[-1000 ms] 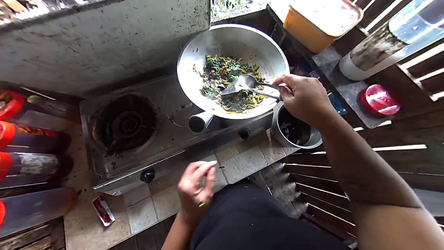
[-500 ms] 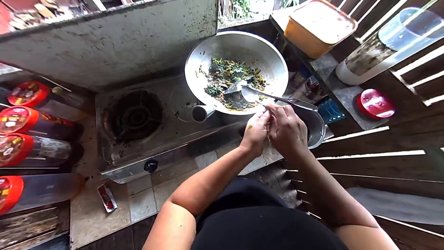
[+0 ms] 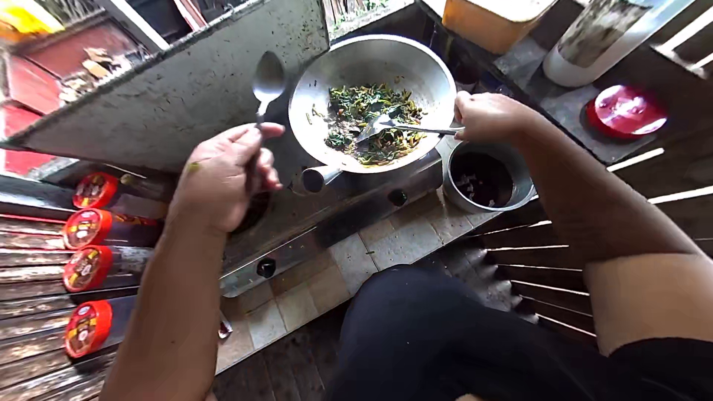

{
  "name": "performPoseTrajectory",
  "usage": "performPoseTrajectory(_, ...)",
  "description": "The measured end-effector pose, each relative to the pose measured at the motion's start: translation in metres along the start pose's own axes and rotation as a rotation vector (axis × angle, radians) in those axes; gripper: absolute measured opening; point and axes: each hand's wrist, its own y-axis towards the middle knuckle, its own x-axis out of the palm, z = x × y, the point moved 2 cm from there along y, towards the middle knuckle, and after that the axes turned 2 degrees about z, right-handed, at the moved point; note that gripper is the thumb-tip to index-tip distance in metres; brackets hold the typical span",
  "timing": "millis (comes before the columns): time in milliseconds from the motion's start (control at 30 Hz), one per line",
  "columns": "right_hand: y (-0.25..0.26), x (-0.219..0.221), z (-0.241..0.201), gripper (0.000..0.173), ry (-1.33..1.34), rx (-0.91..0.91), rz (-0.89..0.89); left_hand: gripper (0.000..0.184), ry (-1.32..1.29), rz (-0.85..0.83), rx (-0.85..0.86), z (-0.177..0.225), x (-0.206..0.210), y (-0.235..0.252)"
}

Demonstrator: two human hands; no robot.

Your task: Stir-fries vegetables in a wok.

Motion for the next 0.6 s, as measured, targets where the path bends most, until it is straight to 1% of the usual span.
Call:
performPoseTrajectory(33,0.004,0.000,-0.007,0.043,-0.012,0.002,-0.011,0.030,0.115,0.045,-0.008,-0.004,-0.016,0.005)
performPoseTrajectory(67,0.004,-0.001,-0.018,0.048,-0.046,0.018,-0.017,0.029,0.220,0.084,-0.022,-0.009,-0.029,0.010)
performPoseTrajectory(100,0.003,-0.001,-0.031,0.054,-0.083,0.025,-0.008,0.028,0.297,0.116,-0.038,-0.016,-0.038,0.015)
performPoseTrajectory(133,0.003,0.002,-0.040,0.056,-0.103,0.005,0.018,0.027,0.354,0.135,-0.044,-0.022,-0.043,0.020)
performPoseTrajectory(200,0.006,0.006,-0.050,0.049,-0.091,-0.073,0.057,0.027,0.435,0.134,-0.034,-0.034,-0.045,0.032)
performPoseTrajectory(233,0.004,0.003,-0.050,0.047,-0.067,-0.104,0.069,0.028,0.468,0.114,-0.017,-0.040,-0.044,0.037)
performPoseTrajectory(300,-0.011,-0.017,-0.039,0.040,-0.056,-0.118,0.113,0.029,0.527,0.071,0.019,-0.047,-0.041,0.046)
performPoseTrajectory(367,-0.039,-0.048,-0.024,0.038,-0.119,-0.088,0.157,0.032,0.595,0.031,0.040,-0.050,-0.035,0.050)
performPoseTrajectory(433,-0.061,-0.065,-0.014,0.035,-0.212,-0.035,0.178,0.033,0.676,0.001,0.065,-0.051,-0.030,0.054)
performPoseTrajectory(500,-0.064,-0.060,-0.021,0.033,-0.230,0.051,0.132,0.034,0.731,-0.036,0.098,-0.053,-0.026,0.061)
performPoseTrajectory(533,-0.058,-0.048,-0.027,0.033,-0.199,0.059,0.116,0.034,0.743,-0.049,0.116,-0.054,-0.023,0.064)
performPoseTrajectory(600,-0.036,-0.022,-0.035,0.034,-0.155,0.015,0.126,0.034,0.754,-0.049,0.139,-0.055,-0.017,0.070)
